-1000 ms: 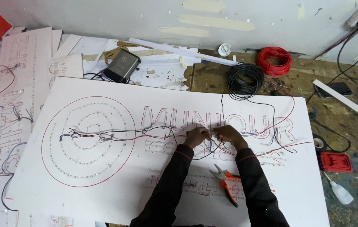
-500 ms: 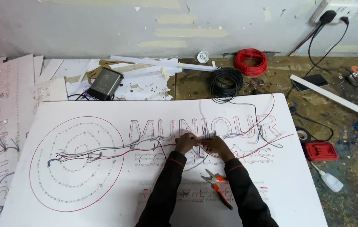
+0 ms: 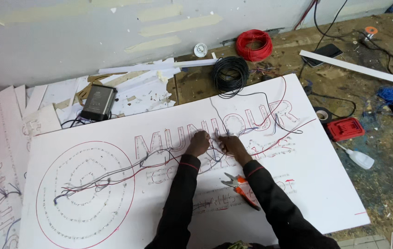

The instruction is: The person is assembling a light-up sign by connecting wires to a white board with the text 'MUNIOUR COSMETICS' outlined in red. They use pliers to strip and twist wires, securing connections along the letter outlines.

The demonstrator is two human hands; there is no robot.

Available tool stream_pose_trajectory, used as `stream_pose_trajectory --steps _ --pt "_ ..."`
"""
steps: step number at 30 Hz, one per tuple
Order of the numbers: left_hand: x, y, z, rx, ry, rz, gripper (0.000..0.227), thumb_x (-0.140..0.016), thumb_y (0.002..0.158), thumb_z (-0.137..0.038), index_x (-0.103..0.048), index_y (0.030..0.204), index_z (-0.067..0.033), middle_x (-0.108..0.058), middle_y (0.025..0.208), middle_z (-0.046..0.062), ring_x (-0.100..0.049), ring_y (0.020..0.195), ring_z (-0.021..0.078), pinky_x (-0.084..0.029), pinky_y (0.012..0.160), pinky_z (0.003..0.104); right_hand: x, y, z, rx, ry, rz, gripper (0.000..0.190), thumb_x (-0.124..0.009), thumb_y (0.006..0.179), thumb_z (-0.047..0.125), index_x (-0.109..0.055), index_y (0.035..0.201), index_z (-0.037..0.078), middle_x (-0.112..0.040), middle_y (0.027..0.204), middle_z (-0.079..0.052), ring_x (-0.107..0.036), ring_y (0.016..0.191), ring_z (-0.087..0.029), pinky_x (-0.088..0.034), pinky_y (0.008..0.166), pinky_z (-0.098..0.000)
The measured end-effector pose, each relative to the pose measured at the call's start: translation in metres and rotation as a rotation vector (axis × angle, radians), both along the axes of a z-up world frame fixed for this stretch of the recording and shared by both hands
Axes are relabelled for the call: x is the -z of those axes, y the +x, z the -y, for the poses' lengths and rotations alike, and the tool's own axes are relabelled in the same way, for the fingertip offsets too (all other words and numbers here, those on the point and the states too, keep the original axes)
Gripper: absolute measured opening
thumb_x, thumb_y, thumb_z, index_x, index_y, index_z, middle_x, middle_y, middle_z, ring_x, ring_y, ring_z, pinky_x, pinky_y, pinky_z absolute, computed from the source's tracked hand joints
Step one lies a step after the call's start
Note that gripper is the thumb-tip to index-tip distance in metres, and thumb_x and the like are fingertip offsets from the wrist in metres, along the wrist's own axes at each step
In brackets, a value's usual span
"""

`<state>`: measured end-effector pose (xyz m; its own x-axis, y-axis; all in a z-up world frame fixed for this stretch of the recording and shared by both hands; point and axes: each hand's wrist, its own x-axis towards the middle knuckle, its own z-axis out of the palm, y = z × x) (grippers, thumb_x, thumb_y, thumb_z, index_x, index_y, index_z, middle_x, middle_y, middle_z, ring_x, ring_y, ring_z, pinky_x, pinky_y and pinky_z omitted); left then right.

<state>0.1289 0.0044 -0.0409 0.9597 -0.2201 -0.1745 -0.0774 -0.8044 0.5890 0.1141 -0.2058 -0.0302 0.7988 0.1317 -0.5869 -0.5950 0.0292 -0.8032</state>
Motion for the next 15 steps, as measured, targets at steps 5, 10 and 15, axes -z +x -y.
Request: stream_pose_trajectory --steps 5,10,15 --pt "-0.024 -0.045 0.004 -0.111 -0.232 0.182 0.013 -0.054 0.110 -0.012 -0.064 0.117 -0.0087 -0.073 0.103 0.020 -0.072 0.113 0.0481 -0.055 0.096 0.060 -0.125 -0.088 0.002 0.062 -0.239 0.360 0.023 -0.072 0.113 0.026 -0.086 0.111 0.008 -0.073 0.059 -0.010 -0.069 0.046 -0.019 -0.052 0.048 -0.0300" --pt "-0.038 -0.053 0.003 -0.180 -0.329 0.167 0.012 -0.047 0.114 -0.011 -0.051 0.124 -0.0156 -0.071 0.100 0.007 -0.073 0.108 0.0381 -0.056 0.094 0.057 -0.127 -0.128 -0.016 -0.085 -0.501 0.401 0.021 -0.072 0.110 0.026 -0.087 0.117 0.013 -0.082 0.065 -0.006 -0.074 0.053 -0.018 -0.056 0.060 -0.0302" --pt "-0.009 -0.029 0.002 -0.461 -1.272 0.027 0.036 -0.051 0.099 -0.004 -0.061 0.133 -0.0051 -0.051 0.074 -0.002 -0.051 0.075 0.0114 -0.042 0.074 0.029 -0.124 -0.134 -0.017 -0.122 -0.796 0.476 0.035 -0.075 0.108 0.046 -0.087 0.116 0.014 -0.088 0.097 -0.014 -0.084 0.093 -0.043 -0.066 0.087 -0.0547"
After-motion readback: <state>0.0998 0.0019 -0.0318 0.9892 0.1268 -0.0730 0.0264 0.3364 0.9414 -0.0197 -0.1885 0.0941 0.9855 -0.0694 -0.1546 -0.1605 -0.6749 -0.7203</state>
